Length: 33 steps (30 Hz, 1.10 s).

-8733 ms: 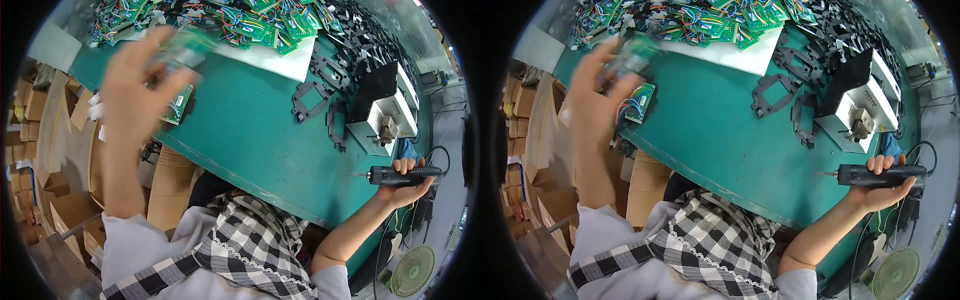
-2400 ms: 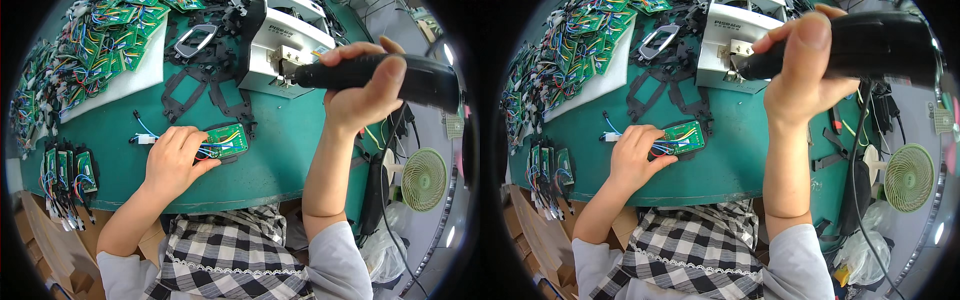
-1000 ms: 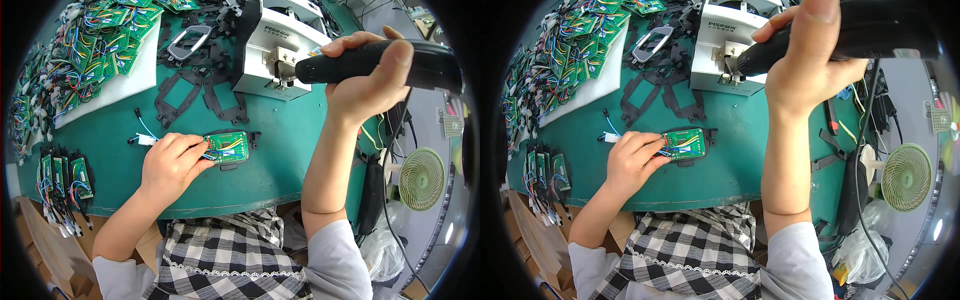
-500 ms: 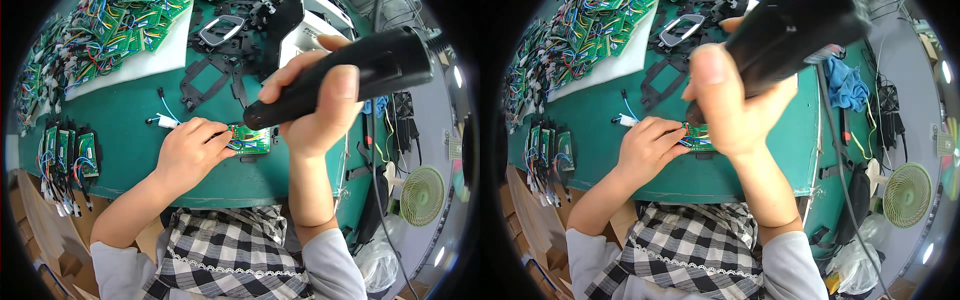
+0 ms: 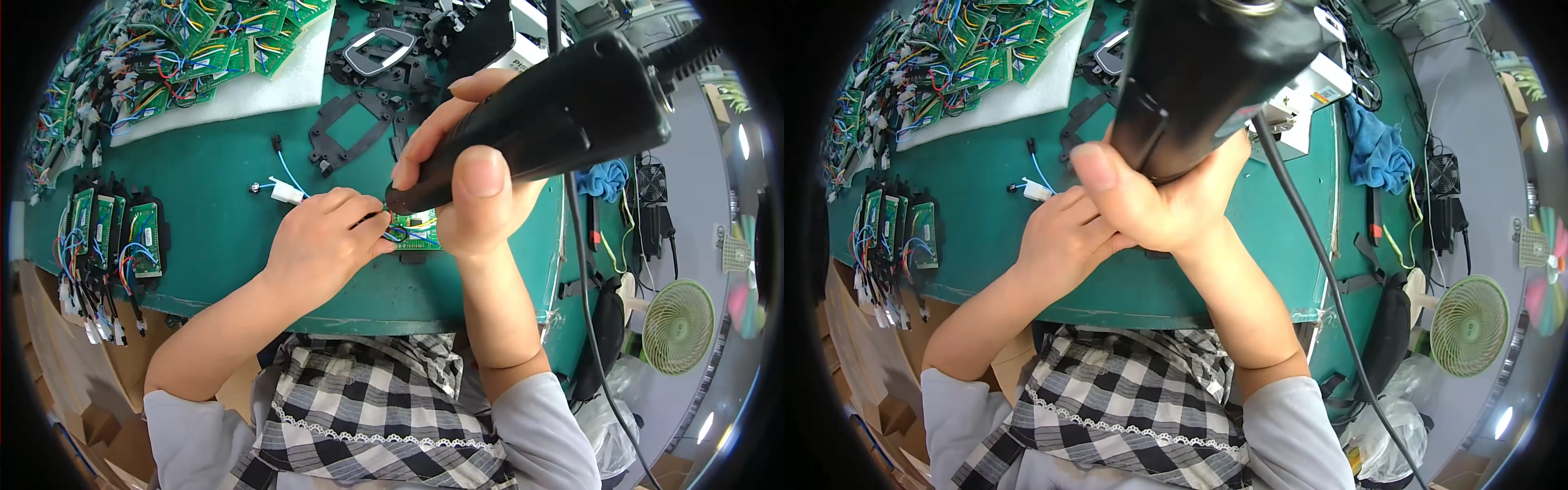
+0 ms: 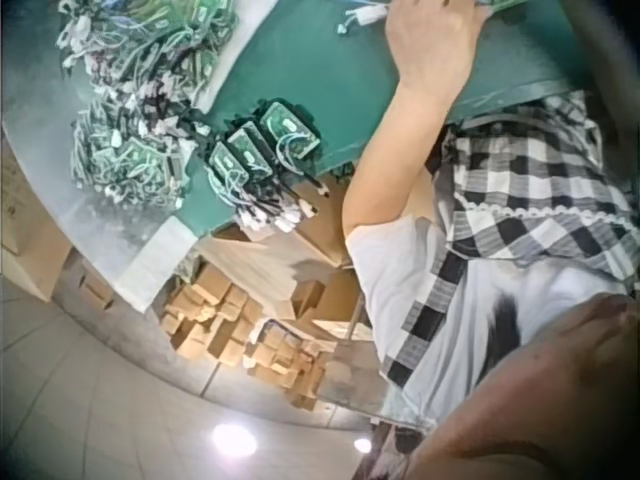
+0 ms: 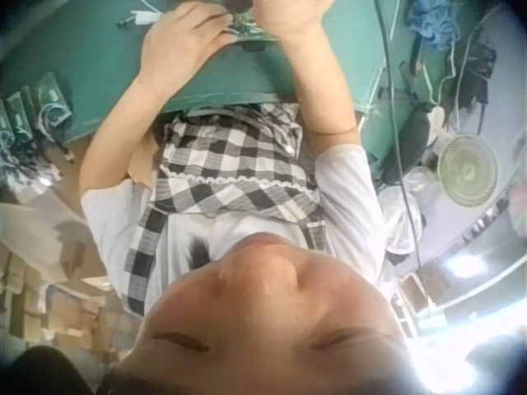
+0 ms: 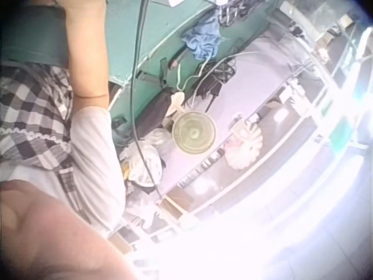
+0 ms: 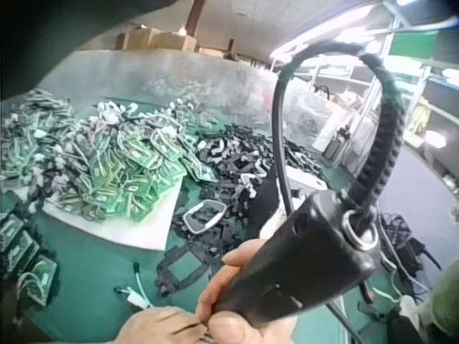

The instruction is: The person repeatedly picks up green circuit boards with attached wires and black plastic frames from a pile on a green workbench. Using a black electric screwdriver, they fasten the boards into the frames and place the assembled units into a white jig. This process is repeated continuously throughout the clip.

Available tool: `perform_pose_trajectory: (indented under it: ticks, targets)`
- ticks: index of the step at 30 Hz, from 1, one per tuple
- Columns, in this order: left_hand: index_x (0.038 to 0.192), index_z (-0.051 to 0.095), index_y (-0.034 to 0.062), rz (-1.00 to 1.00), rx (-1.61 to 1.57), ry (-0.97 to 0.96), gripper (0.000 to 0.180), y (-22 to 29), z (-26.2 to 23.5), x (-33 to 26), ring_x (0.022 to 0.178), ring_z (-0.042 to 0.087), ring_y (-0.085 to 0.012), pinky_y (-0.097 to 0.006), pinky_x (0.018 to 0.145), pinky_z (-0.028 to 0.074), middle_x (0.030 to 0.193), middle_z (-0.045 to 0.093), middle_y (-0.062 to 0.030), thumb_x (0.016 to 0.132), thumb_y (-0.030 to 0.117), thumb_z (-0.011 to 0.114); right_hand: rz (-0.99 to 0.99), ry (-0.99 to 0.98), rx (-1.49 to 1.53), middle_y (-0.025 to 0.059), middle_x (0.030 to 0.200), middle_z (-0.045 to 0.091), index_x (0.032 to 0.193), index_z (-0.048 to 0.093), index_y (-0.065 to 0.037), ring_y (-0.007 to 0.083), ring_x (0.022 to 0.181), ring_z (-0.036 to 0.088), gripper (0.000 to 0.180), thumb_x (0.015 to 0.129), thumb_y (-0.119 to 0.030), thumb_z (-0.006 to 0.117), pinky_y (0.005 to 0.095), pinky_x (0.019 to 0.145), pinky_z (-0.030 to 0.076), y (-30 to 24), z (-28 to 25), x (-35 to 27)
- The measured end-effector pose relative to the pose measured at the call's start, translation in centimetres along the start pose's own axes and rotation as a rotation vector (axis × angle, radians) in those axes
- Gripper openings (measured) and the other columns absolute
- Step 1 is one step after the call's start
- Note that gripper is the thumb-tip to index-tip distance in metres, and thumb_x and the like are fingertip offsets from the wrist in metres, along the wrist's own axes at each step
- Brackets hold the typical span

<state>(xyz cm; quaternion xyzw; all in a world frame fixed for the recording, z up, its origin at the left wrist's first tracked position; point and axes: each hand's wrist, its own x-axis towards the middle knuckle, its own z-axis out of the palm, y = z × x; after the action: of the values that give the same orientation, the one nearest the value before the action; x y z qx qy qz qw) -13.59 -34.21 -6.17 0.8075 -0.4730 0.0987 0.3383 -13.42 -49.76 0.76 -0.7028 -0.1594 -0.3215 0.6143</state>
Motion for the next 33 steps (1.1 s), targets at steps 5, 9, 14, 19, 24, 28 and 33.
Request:
perform_pose_trajectory:
  ticks: [5,9,14,19,24,28,33]
  targets:
    - [0.090,0.068,0.0059,0.010,-0.006,0.009,0.029,0.1,0.2,0.0,0.089,0.060,-0.0179,-0.032,0.073,0.049,0.092,0.062,-0.0010,0.067,0.021,0.076,-0.024,-0.055,-0.020,0.0106,0.062,0.058,0.108,0.044,0.008,0.0143,0.044,0.055,0.070,0.084,-0.056,0.059,0.0229,0.041,0.044,0.5,-0.4,-0.1]
    - [0.092,0.067,0.0052,-0.006,0.002,-0.014,0.030,0.3,0.1,0.0,0.090,0.060,-0.0207,-0.033,0.073,0.048,0.094,0.063,-0.0025,0.068,0.022,0.076,0.004,0.042,-0.076,0.0113,0.060,0.058,0.113,0.042,0.007,0.0156,0.043,0.054,0.071,0.087,-0.058,0.053,0.0241,0.041,0.043,-0.1,-1.1,-0.2]
    - [0.093,0.066,0.0044,-0.027,-0.013,-0.048,0.031,0.6,-0.4,0.5,0.091,0.061,-0.0242,-0.036,0.075,0.048,0.096,0.064,-0.0045,0.069,0.022,0.077,-0.108,0.368,-0.101,0.0151,0.065,0.057,0.116,0.038,0.002,0.0236,0.047,0.056,0.065,0.088,-0.055,0.052,0.0328,0.047,0.048,-2.9,-8.0,3.0]
    - [0.083,0.066,0.0039,-0.075,-0.063,-0.056,0.021,0.2,-0.1,0.9,0.083,0.062,-0.0240,-0.036,0.073,0.047,0.088,0.066,-0.0046,0.069,0.016,0.077,-0.215,0.457,-0.224,0.0161,0.064,0.057,0.110,0.041,0.003,0.0249,0.048,0.056,0.061,0.088,-0.053,0.055,0.0362,0.047,0.051,-3.1,-11.3,5.6]
    - [0.082,0.066,0.0039,-0.088,-0.066,-0.042,0.020,0.1,0.1,0.9,0.082,0.061,-0.0242,-0.036,0.071,0.047,0.087,0.065,-0.0048,0.068,0.013,0.077,-0.241,0.403,-0.294,0.0167,0.060,0.056,0.106,0.042,0.009,0.0233,0.043,0.057,0.060,0.089,-0.046,0.058,0.0318,0.041,0.049,-2.3,-10.0,5.6]
    - [0.081,0.066,0.0040,-0.094,-0.069,-0.044,0.019,0.2,0.2,0.9,0.081,0.061,-0.0244,-0.036,0.071,0.047,0.087,0.065,-0.0051,0.068,0.012,0.077,-0.221,0.463,-0.333,0.0169,0.060,0.056,0.106,0.043,0.010,0.0234,0.043,0.057,0.060,0.089,-0.045,0.058,0.0308,0.040,0.047,-2.0,-9.6,5.2]
    - [0.082,0.065,0.0038,-0.078,-0.084,-0.017,0.019,0.1,0.3,0.8,0.081,0.061,-0.0252,-0.036,0.071,0.047,0.087,0.065,-0.0056,0.070,0.012,0.076,-0.250,0.469,-0.308,0.0166,0.060,0.056,0.106,0.044,0.010,0.0239,0.043,0.057,0.059,0.089,-0.044,0.058,0.0322,0.042,0.048,-1.8,-9.2,4.8]
